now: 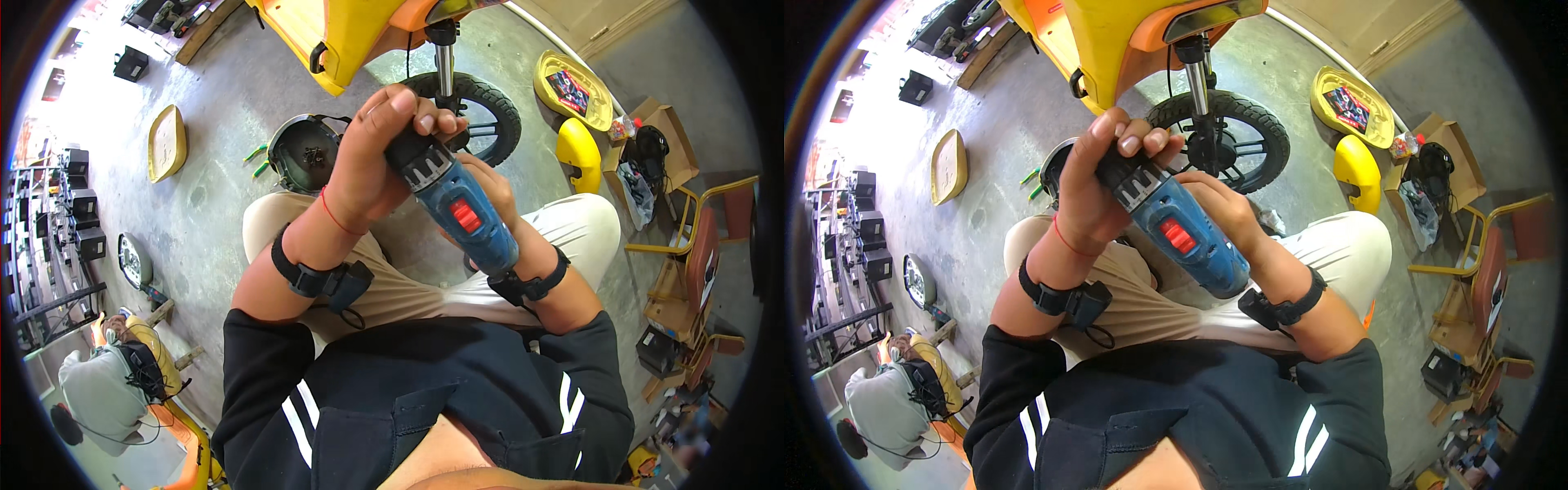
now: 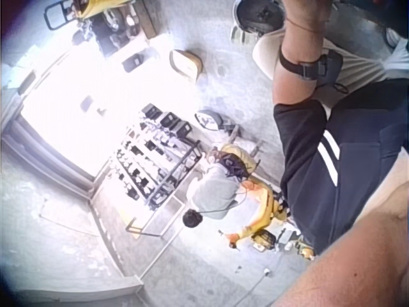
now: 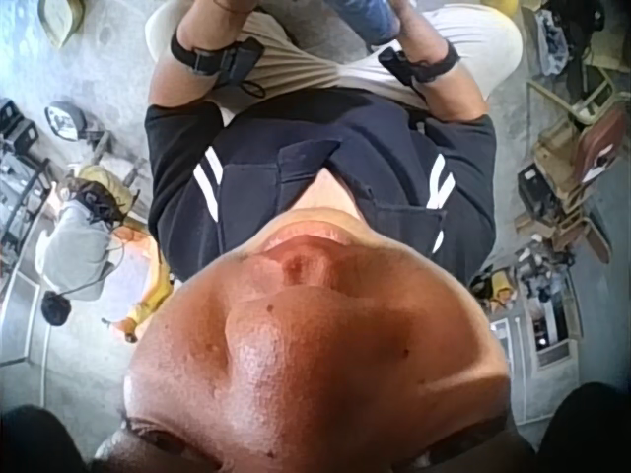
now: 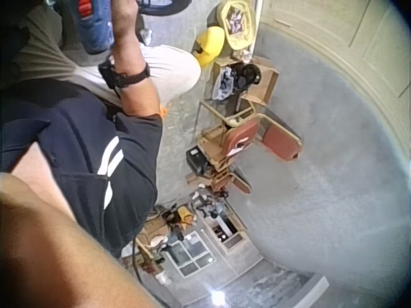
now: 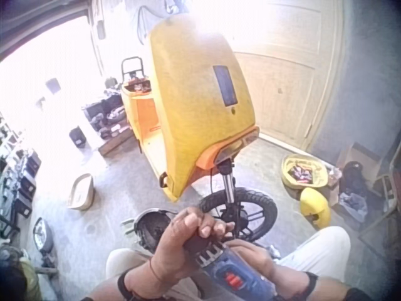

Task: The person is repairing a yellow scooter, using a drill and a socket wrench to disassemble or adjust parts of the front fork and the rear body panels.

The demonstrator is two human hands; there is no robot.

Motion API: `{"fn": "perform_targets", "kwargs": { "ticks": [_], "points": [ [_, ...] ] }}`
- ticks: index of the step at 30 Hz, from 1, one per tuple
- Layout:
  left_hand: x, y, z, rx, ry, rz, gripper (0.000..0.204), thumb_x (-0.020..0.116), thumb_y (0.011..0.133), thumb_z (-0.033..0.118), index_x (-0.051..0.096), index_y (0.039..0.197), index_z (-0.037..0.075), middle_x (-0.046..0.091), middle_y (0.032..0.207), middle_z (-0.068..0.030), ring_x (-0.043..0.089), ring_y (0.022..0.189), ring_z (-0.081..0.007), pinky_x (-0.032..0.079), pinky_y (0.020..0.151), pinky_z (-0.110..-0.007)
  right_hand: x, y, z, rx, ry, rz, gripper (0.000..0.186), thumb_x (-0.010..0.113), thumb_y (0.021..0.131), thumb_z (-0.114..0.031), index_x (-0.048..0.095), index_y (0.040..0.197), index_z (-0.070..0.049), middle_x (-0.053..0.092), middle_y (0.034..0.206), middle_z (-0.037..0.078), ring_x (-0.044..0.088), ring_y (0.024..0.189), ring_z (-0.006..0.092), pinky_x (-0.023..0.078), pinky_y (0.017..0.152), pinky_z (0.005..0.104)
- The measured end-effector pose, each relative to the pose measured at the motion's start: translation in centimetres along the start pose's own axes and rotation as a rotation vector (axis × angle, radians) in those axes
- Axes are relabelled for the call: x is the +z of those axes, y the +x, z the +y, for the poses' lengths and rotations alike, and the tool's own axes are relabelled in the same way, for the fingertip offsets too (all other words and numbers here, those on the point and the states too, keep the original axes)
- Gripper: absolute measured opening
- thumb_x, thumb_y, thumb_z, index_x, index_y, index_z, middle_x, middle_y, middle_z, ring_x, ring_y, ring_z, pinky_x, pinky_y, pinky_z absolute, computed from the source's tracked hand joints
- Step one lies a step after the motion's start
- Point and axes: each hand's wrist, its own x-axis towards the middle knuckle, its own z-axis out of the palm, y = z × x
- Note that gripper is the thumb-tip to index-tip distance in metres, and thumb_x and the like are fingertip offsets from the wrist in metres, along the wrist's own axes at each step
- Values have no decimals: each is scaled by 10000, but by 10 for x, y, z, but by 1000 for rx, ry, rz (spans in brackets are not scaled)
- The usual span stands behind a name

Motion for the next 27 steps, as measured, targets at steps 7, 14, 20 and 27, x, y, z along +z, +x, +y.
{"fn": "perform_targets", "kwargs": {
  "ticks": [7,14,20,27],
  "points": [
    [7,0,1,-10,-1,27,143,576,984,230,471,910,165,515,757,35,587,890,-154,411,1110,-451,-3,4,-2,-48,-79,-34,306,742,751,31,655,1044,25,672,1086,177,698,968,284,571,823,340],
    [1,0,-2,-22,58,149,151,599,957,193,468,897,148,501,741,19,577,814,-154,421,1099,-459,-8,5,2,-7,-121,-14,325,733,743,-34,638,1049,18,678,1089,165,682,962,331,547,856,399],
    [-7,0,-7,10,83,204,127,622,952,137,517,900,87,531,755,-31,602,782,-181,459,1059,-483,-18,10,6,-180,-336,-36,334,724,735,-112,642,1043,-12,689,1054,132,688,894,297,531,795,389],
    [6,-4,1,-6,139,-12,160,541,950,182,426,848,137,469,677,18,564,708,-147,458,1071,-474,-3,7,-3,-119,-173,1,252,692,776,-40,639,1021,-4,684,1066,162,684,944,335,536,833,406]
  ]
}}
